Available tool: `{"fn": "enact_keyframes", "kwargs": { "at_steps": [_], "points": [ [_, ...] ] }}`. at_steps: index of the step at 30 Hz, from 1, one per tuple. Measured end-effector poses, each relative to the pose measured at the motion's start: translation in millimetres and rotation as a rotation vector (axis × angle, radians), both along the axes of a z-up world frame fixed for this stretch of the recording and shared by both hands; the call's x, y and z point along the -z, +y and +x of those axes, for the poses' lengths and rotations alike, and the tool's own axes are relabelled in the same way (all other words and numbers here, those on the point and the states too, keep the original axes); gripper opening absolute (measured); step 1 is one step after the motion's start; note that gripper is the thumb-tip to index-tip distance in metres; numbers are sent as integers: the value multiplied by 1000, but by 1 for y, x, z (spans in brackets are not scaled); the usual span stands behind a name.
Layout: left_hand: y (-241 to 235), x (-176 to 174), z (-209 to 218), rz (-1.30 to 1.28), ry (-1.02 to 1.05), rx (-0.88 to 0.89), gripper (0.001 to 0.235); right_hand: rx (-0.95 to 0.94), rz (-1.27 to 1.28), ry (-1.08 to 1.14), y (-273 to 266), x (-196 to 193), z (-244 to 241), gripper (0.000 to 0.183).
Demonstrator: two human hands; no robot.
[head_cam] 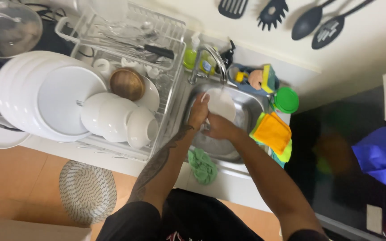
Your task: The person stirs pieces of meat in a pot on an induction cooktop using tongs. They then move to the sink, pick up a white bowl, and wash it under running water with a green cloth.
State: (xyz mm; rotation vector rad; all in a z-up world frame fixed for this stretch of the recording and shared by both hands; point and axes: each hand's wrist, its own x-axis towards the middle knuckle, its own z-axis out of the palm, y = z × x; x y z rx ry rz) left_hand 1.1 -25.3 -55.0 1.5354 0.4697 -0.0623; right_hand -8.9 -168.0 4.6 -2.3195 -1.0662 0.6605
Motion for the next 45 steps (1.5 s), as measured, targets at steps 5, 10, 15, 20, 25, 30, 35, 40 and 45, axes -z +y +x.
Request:
{"fn": "enact_keyframes", "kwargs": {
  "at_steps": [5, 10, 15, 20, 25, 30, 35, 40, 45],
  "points": [
    [28, -56, 11, -403, 330, 28, 57, 197, -31, 39, -5, -62, 7, 45],
    [12, -35, 10, -318, 442, 151, 70, 680, 708, 489, -27, -20, 20, 33],
    [22, -37, 7, -571, 250, 101, 53, 1230, 1307, 1025, -23, -25, 25, 40],
    [40, -39, 0, -983, 54, 209, 38, 1346, 1319, 978, -52, 51, 47, 34],
    [43, -73, -18, -1150, 12, 142, 32, 1412, 854, 867, -31, 37, 51, 39],
    [27, -19, -20, -1025, -72, 49, 21, 608, 572, -38, 11, -1, 31, 49],
    [28, -18, -25, -1042, -63, 49, 24, 824, 531, 321, 1, -17, 42, 46],
    [22, -6, -38, -1062, -32, 101, 39, 1037, 719, 1028, -27, -27, 26, 44],
    [8, -58, -52, -682, 549, 185, 74, 1164, 657, 181, -55, -3, -1, 41]
  ]
}}
